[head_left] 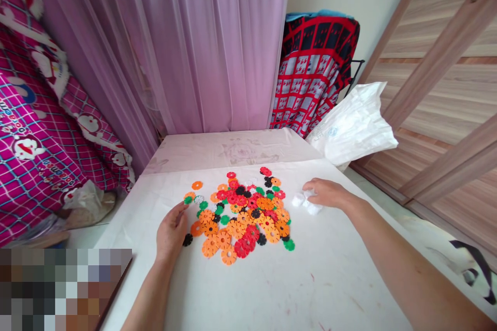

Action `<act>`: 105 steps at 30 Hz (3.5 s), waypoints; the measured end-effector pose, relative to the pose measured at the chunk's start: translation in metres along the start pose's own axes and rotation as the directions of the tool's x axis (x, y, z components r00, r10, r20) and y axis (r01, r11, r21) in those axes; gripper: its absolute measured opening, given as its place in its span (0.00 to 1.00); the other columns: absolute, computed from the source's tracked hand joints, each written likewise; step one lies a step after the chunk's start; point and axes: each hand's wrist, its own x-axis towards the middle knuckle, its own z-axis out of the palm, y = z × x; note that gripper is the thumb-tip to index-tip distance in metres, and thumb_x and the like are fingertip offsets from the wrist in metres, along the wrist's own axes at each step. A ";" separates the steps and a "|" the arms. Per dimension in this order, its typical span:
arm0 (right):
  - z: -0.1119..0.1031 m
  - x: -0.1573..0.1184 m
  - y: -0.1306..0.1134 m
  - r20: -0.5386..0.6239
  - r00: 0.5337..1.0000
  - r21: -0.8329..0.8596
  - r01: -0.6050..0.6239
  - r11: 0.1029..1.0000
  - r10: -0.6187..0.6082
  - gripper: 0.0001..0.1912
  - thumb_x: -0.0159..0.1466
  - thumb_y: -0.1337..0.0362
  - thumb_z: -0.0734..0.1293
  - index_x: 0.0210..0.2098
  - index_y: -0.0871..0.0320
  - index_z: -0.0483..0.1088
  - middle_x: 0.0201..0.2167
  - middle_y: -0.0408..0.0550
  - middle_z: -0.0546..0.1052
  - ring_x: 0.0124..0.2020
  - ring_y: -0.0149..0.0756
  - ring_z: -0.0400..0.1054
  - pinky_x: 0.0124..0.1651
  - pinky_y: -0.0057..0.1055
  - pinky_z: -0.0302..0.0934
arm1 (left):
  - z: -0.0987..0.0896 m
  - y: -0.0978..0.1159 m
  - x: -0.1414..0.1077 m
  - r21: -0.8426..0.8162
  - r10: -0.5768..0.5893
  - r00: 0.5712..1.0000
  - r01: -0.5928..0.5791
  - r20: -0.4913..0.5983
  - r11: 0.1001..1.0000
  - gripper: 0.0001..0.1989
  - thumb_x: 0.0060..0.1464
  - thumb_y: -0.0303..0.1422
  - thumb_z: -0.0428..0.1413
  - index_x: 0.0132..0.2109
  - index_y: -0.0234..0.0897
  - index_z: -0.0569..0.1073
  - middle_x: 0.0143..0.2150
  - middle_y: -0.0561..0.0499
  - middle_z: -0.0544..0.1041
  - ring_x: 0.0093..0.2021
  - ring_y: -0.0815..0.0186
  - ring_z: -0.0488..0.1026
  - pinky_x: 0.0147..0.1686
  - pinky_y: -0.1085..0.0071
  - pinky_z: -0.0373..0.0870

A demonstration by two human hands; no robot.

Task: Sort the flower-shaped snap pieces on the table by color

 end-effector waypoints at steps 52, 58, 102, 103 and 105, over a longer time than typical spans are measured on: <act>-0.017 0.055 -0.055 -0.091 0.984 0.277 0.170 0.946 -0.150 0.17 0.54 0.63 0.68 0.43 0.56 0.76 0.41 0.45 0.79 0.37 0.35 0.72 0.42 0.27 0.64 | 0.004 -0.005 0.002 0.078 0.053 0.999 -0.053 -0.007 0.996 0.15 0.54 0.32 0.49 0.43 0.42 0.79 0.51 0.50 0.80 0.50 0.60 0.77 0.53 0.63 0.72; -0.014 0.016 -0.018 -0.028 0.991 0.207 0.135 0.969 -0.132 0.15 0.51 0.61 0.68 0.39 0.55 0.77 0.36 0.46 0.78 0.33 0.35 0.70 0.38 0.27 0.62 | 0.004 -0.003 0.002 0.074 0.044 0.999 -0.044 0.000 0.996 0.15 0.55 0.33 0.48 0.43 0.42 0.78 0.51 0.50 0.80 0.51 0.60 0.77 0.52 0.64 0.73; 0.024 0.086 -0.194 0.013 0.998 -0.001 -0.064 0.998 0.064 0.17 0.62 0.60 0.67 0.49 0.59 0.75 0.50 0.62 0.77 0.52 0.49 0.71 0.49 0.37 0.65 | 0.005 -0.006 0.001 0.090 0.064 0.998 -0.064 0.002 0.994 0.14 0.54 0.31 0.50 0.42 0.42 0.79 0.50 0.50 0.80 0.49 0.61 0.77 0.53 0.62 0.72; 0.024 0.086 -0.196 0.011 0.998 -0.006 -0.057 0.998 0.057 0.17 0.61 0.60 0.68 0.49 0.59 0.75 0.49 0.62 0.77 0.52 0.49 0.71 0.50 0.38 0.65 | 0.005 -0.006 0.001 0.090 0.064 0.998 -0.064 0.000 0.994 0.14 0.54 0.30 0.50 0.42 0.42 0.79 0.50 0.50 0.80 0.49 0.61 0.77 0.53 0.62 0.72; 0.023 0.086 -0.198 0.008 0.999 -0.012 -0.046 0.999 0.047 0.17 0.61 0.60 0.68 0.48 0.60 0.76 0.49 0.62 0.77 0.52 0.50 0.71 0.50 0.38 0.65 | 0.005 -0.006 0.001 0.092 0.063 0.998 -0.063 0.001 0.994 0.14 0.54 0.31 0.49 0.42 0.42 0.79 0.50 0.50 0.80 0.49 0.61 0.77 0.53 0.62 0.72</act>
